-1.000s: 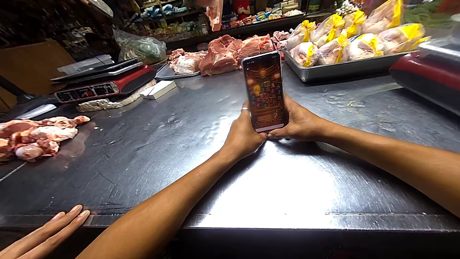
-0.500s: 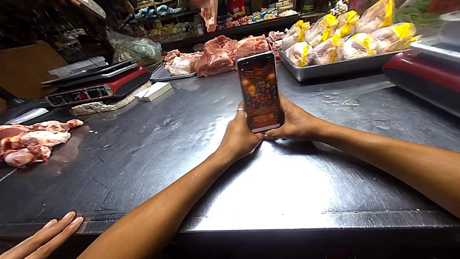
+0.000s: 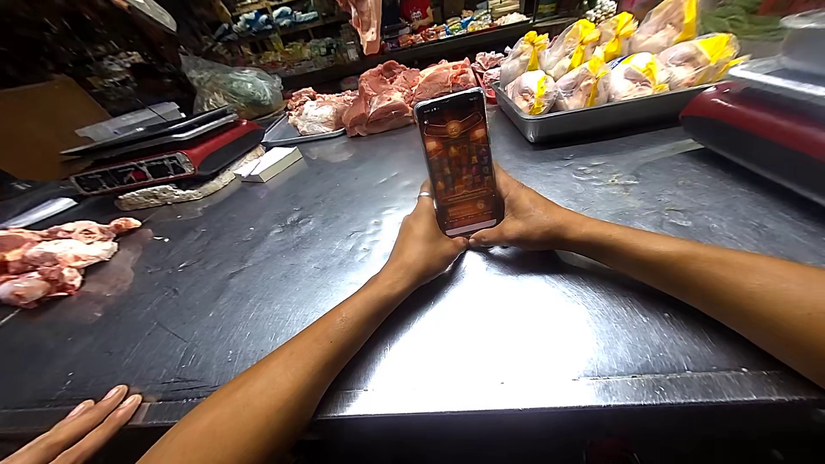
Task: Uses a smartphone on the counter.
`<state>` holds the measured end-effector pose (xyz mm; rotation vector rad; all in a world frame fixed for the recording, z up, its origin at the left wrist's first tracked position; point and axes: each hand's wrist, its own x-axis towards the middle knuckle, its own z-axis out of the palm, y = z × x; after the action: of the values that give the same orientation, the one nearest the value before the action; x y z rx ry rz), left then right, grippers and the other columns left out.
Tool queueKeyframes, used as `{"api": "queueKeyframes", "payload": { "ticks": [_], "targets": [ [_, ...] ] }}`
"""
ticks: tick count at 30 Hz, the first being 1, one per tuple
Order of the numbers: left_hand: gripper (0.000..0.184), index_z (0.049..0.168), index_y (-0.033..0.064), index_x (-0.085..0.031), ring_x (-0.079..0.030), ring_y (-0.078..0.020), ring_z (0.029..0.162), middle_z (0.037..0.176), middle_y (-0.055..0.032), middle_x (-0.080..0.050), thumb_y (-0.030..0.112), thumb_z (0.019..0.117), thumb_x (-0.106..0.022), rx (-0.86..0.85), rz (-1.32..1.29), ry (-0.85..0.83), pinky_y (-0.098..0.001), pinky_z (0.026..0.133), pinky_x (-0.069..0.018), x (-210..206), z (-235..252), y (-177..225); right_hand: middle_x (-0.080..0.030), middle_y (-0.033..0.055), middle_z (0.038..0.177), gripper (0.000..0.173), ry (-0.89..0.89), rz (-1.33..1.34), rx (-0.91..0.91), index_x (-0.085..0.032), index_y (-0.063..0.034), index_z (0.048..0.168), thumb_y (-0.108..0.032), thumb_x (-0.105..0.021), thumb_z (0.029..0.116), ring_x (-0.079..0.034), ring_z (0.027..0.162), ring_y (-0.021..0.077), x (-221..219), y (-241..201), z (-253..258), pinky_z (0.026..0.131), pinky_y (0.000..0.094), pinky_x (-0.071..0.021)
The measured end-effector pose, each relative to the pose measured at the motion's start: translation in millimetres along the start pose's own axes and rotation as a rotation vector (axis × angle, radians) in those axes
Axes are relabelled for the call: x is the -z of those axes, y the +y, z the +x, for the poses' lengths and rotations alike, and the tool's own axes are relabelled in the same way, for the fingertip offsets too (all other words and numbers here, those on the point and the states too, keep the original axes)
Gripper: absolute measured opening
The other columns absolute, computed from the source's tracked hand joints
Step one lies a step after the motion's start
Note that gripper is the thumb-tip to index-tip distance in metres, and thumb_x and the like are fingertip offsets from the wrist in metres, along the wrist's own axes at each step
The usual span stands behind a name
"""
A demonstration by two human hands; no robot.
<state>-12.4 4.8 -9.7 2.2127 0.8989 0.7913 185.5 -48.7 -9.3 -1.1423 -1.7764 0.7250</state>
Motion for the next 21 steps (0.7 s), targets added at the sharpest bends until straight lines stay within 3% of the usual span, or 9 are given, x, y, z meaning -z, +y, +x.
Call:
{"api": "queueKeyframes", "payload": {
  "ticks": [21],
  "targets": [
    [0.101,0.152,0.015,-0.032,-0.073,-0.0137,0.101,0.11,-0.0044,-0.074,0.009,0.0704,-0.091,0.007,0.002,-0.003,-0.0401,0.092,-0.0603,-0.1,0.3,1.3,-0.069,0.0022,0.121,0.095,-0.002,0.048,0.023,-0.037,-0.0115,0.144,0.005,-0.086,0.0648,-0.069,0.109,0.0083,-0.9,2.5,1.0,0.095,0.0285,-0.0594]
  ]
}}
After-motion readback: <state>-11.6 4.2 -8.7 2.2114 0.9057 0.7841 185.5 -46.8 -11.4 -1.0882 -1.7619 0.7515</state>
